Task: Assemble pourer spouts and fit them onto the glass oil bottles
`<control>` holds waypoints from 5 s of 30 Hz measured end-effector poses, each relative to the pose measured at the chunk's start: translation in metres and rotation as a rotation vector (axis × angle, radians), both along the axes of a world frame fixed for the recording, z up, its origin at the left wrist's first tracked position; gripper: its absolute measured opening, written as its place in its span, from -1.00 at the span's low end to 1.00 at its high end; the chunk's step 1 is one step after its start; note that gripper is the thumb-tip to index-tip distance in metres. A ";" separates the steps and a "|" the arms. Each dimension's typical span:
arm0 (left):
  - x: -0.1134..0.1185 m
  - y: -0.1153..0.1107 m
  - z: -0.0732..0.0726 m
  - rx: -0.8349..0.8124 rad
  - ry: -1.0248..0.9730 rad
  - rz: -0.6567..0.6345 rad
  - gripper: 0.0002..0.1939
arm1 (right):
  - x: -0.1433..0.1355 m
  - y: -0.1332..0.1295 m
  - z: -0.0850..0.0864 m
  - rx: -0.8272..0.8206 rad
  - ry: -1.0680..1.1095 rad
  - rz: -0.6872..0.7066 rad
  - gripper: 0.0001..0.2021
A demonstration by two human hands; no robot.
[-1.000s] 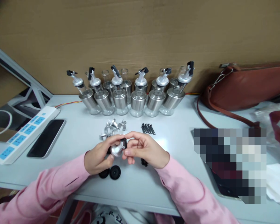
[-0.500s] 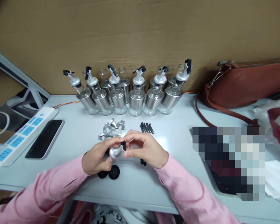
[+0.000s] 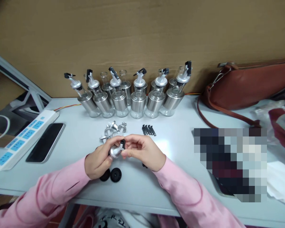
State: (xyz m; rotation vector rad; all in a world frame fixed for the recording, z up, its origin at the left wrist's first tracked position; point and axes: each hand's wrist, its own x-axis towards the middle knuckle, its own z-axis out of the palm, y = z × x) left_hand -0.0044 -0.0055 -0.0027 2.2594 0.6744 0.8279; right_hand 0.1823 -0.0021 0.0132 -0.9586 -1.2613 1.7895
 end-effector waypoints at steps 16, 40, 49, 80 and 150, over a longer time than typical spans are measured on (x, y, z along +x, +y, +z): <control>0.003 0.002 -0.003 0.060 0.082 0.127 -0.53 | 0.000 -0.004 -0.001 0.067 -0.061 0.056 -0.72; 0.007 0.001 0.006 0.357 0.016 0.224 -0.66 | -0.002 -0.007 0.001 -0.017 0.024 0.058 -0.63; 0.006 -0.001 0.011 0.398 0.019 0.236 -0.72 | -0.001 -0.007 -0.003 -0.059 0.127 0.128 -0.79; 0.006 -0.002 0.012 0.247 -0.040 0.068 -0.71 | -0.002 -0.011 0.005 0.458 -0.227 0.072 -0.86; -0.076 0.183 0.087 -0.325 -0.602 0.794 -0.48 | 0.023 0.012 0.003 0.193 0.098 -0.524 -0.71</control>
